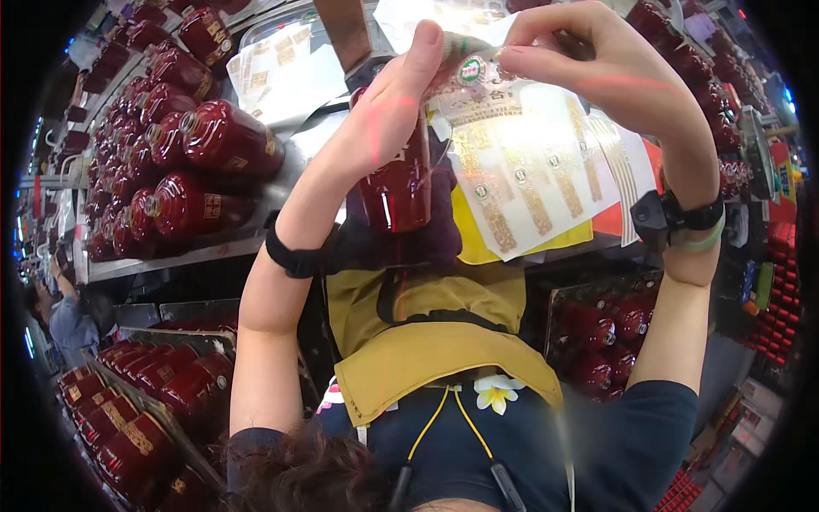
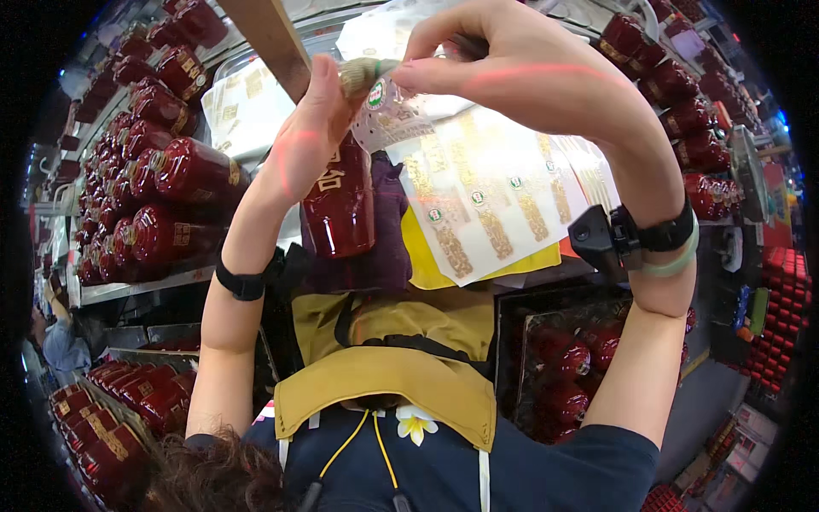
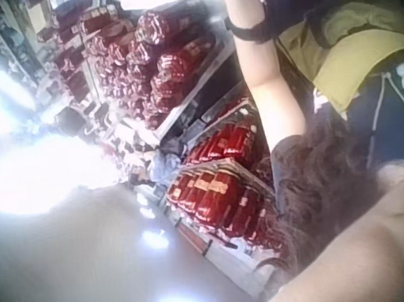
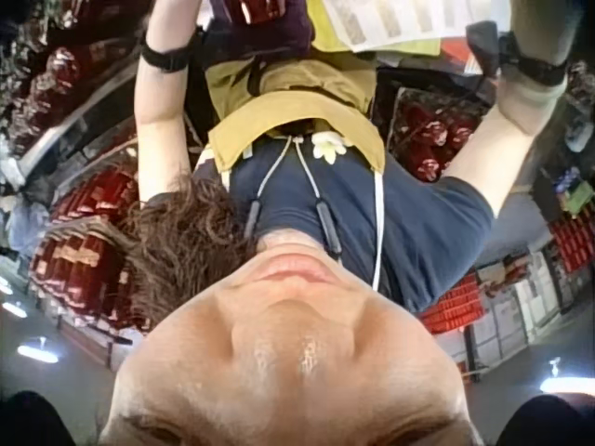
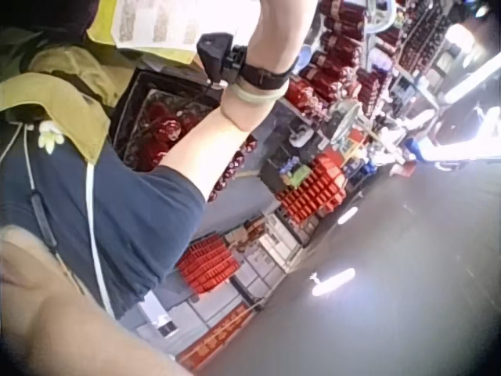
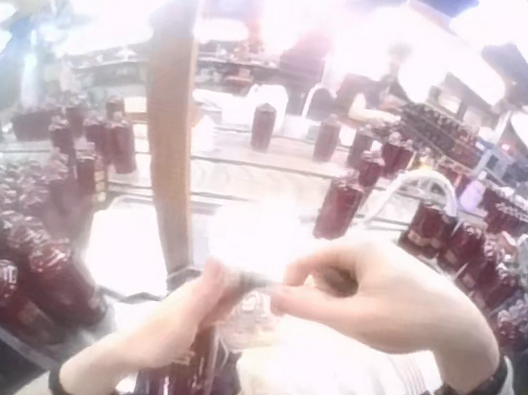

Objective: Applying and smoothing adhesive labels onto red liquor bottles on a factory production line.

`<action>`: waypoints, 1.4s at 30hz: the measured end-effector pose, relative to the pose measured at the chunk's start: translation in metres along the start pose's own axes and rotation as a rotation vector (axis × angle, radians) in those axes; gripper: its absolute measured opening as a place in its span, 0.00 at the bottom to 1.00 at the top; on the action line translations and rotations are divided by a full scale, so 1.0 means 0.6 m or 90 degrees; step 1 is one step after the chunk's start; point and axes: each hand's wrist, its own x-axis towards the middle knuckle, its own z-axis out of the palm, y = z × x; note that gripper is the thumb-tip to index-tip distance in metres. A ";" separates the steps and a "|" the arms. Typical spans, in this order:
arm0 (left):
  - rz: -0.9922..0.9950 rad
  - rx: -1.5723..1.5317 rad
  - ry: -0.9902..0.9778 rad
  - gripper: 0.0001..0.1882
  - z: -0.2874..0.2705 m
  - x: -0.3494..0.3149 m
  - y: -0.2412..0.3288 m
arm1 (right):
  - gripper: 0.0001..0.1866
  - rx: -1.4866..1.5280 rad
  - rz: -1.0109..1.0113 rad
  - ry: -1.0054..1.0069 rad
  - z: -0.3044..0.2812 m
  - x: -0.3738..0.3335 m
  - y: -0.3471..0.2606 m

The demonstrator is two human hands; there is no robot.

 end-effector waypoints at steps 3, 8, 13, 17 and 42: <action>-0.032 -0.006 0.009 0.26 -0.030 -0.049 0.011 | 0.13 0.112 -0.255 0.051 0.050 0.015 0.057; -0.055 0.169 0.057 0.18 -0.057 -0.131 0.042 | 0.11 0.185 -0.324 0.106 0.149 0.014 0.060; -0.112 0.307 0.075 0.15 -0.038 -0.199 0.096 | 0.10 0.219 -0.384 0.167 0.214 -0.028 0.057; -0.181 0.342 0.114 0.16 -0.040 -0.235 0.095 | 0.10 0.247 -0.319 0.119 0.233 -0.053 0.038; -0.212 -0.058 0.282 0.19 -0.073 -0.221 -0.061 | 0.08 0.608 -0.066 0.107 0.360 0.016 0.073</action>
